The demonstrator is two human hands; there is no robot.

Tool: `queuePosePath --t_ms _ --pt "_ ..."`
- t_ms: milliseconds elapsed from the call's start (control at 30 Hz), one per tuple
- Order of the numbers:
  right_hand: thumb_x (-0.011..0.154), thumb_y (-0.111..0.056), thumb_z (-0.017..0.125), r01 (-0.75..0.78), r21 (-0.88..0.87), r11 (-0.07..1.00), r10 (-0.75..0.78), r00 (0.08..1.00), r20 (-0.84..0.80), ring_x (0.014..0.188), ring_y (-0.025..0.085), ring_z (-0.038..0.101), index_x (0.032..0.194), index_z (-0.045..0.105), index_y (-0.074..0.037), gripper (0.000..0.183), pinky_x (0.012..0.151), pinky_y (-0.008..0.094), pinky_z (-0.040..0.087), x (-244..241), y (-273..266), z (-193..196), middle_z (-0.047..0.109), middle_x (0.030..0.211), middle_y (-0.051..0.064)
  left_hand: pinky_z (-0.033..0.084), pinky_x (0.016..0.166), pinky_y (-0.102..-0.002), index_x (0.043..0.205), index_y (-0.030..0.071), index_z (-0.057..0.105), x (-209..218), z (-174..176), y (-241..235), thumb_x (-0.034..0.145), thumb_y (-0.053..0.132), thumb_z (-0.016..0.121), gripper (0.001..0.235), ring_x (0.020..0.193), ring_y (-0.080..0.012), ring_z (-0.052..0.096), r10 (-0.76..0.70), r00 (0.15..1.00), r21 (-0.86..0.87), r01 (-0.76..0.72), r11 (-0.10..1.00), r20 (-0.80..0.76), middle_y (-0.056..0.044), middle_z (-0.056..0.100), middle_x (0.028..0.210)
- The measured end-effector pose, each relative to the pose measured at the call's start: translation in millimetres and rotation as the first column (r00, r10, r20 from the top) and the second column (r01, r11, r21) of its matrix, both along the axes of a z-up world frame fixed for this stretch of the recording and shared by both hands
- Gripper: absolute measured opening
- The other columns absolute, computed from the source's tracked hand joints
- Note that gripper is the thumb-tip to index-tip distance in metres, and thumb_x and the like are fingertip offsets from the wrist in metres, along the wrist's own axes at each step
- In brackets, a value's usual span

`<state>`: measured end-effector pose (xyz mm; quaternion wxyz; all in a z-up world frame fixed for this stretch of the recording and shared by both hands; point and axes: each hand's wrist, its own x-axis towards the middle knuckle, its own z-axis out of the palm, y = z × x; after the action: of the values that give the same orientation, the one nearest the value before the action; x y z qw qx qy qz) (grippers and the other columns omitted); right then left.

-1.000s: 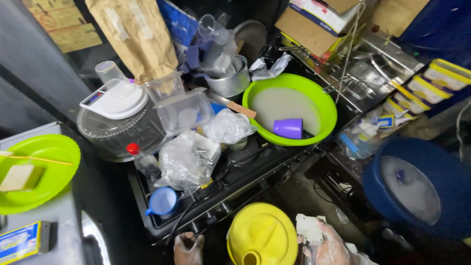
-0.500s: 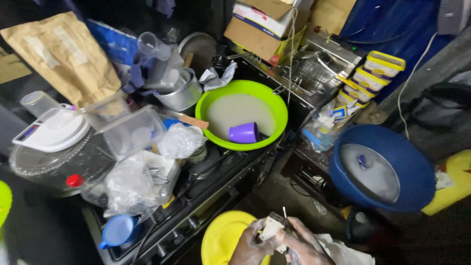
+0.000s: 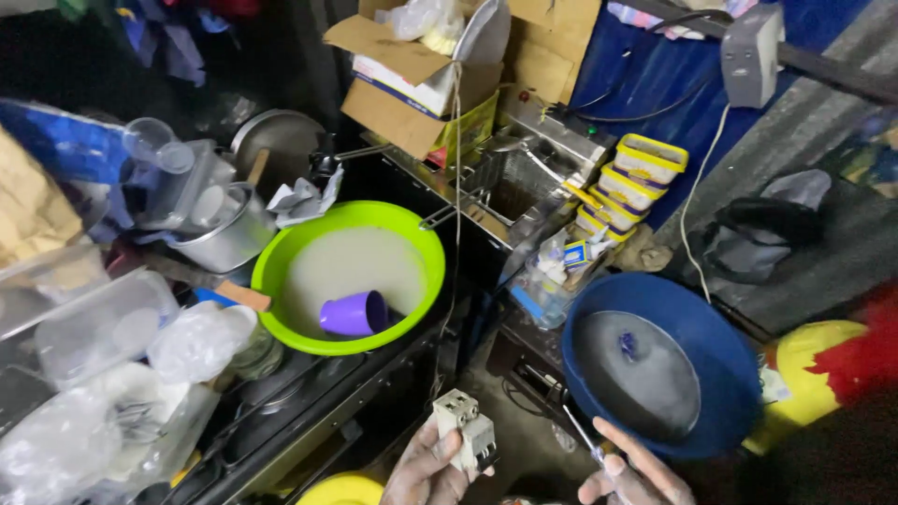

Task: Repairing or inspecting an electrical circuit breaker switch using a tester screwdriver in a workspace.

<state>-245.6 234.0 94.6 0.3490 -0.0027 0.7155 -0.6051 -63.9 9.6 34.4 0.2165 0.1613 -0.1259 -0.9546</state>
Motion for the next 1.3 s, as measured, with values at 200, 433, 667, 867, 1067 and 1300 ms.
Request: queuePosePath --t_ms 200,433,667,867,1067,1300 --pt "0.082 -0.016 0.09 0.193 0.106 0.976 -0.07 0.73 -0.68 0.054 0.023 0.084 0.091 0.088 -0.002 0.016 0.063 0.031 0.064 -68.1 60.3 -69.6 0.09 0.061 0.016 0.06 0.105 -0.039 0.137 -0.004 0.068 -62.2 40.0 -2.6 0.09 0.002 0.087 0.052 0.116 -0.0303 0.078 -0.125 0.976 -0.341 0.058 0.938 -0.178 -0.019 0.08 0.122" --pt "0.081 -0.01 0.093 0.027 -0.019 0.999 -0.033 0.767 -0.641 0.072 0.023 0.087 0.109 0.094 0.004 0.032 0.074 0.034 0.065 -146.1 83.8 -61.2 0.099 0.088 0.02 0.061 0.089 -0.034 0.127 0.001 0.073 -128.9 59.0 -7.4 0.076 -0.005 0.095 0.055 0.097 -0.0234 0.078 -0.256 0.965 -0.454 0.203 0.868 -0.059 -0.013 0.082 0.106" --pt "0.073 -0.013 0.101 0.501 -0.05 0.864 -0.37 0.565 -0.738 0.056 0.023 0.067 0.088 0.086 0.007 0.029 0.059 0.036 0.055 -98.2 -42.7 30.5 0.073 0.068 0.016 0.059 0.083 -0.034 0.127 0.001 0.075 -189.8 62.1 -37.9 0.074 -0.004 0.095 0.056 0.097 -0.0249 0.077 -0.274 0.962 -0.498 0.228 0.837 -0.02 -0.018 0.084 0.11" --pt "0.07 -0.013 0.097 0.516 -0.111 0.85 -0.409 0.511 -0.756 0.06 0.02 0.07 0.085 0.086 0.008 0.029 0.064 0.034 0.055 -154.3 -103.9 19.0 0.076 0.068 0.015 0.064 0.088 -0.032 0.129 -0.001 0.073 -245.8 51.9 -96.4 0.077 -0.007 0.096 0.057 0.096 -0.0263 0.081 -0.328 0.93 -0.469 0.219 0.856 -0.164 -0.022 0.085 0.114" --pt "0.081 -0.02 0.1 0.301 0.279 0.912 -0.111 0.836 -0.537 0.068 0.02 0.079 0.093 0.105 -0.006 0.019 0.071 0.03 0.061 -214.9 -171.7 68.5 0.094 0.07 0.014 0.054 0.075 -0.023 0.131 0.004 0.074 -292.7 49.3 -189.6 0.081 0.005 0.101 0.057 0.084 -0.0104 0.069 -0.346 0.937 -0.637 0.244 0.731 -0.038 -0.009 0.08 0.106" --pt "0.072 -0.02 0.106 -0.251 -0.014 0.968 0.103 0.449 -0.888 0.076 0.007 0.087 0.085 0.099 -0.015 0.016 0.07 0.02 0.061 -268.5 -237.6 83.3 0.091 0.098 0.006 0.053 0.079 -0.023 0.129 0.003 0.077 -322.9 69.4 -257.7 0.083 0.002 0.101 0.052 0.087 -0.0133 0.075 -0.318 0.931 -0.537 0.177 0.825 -0.181 -0.008 0.084 0.103"
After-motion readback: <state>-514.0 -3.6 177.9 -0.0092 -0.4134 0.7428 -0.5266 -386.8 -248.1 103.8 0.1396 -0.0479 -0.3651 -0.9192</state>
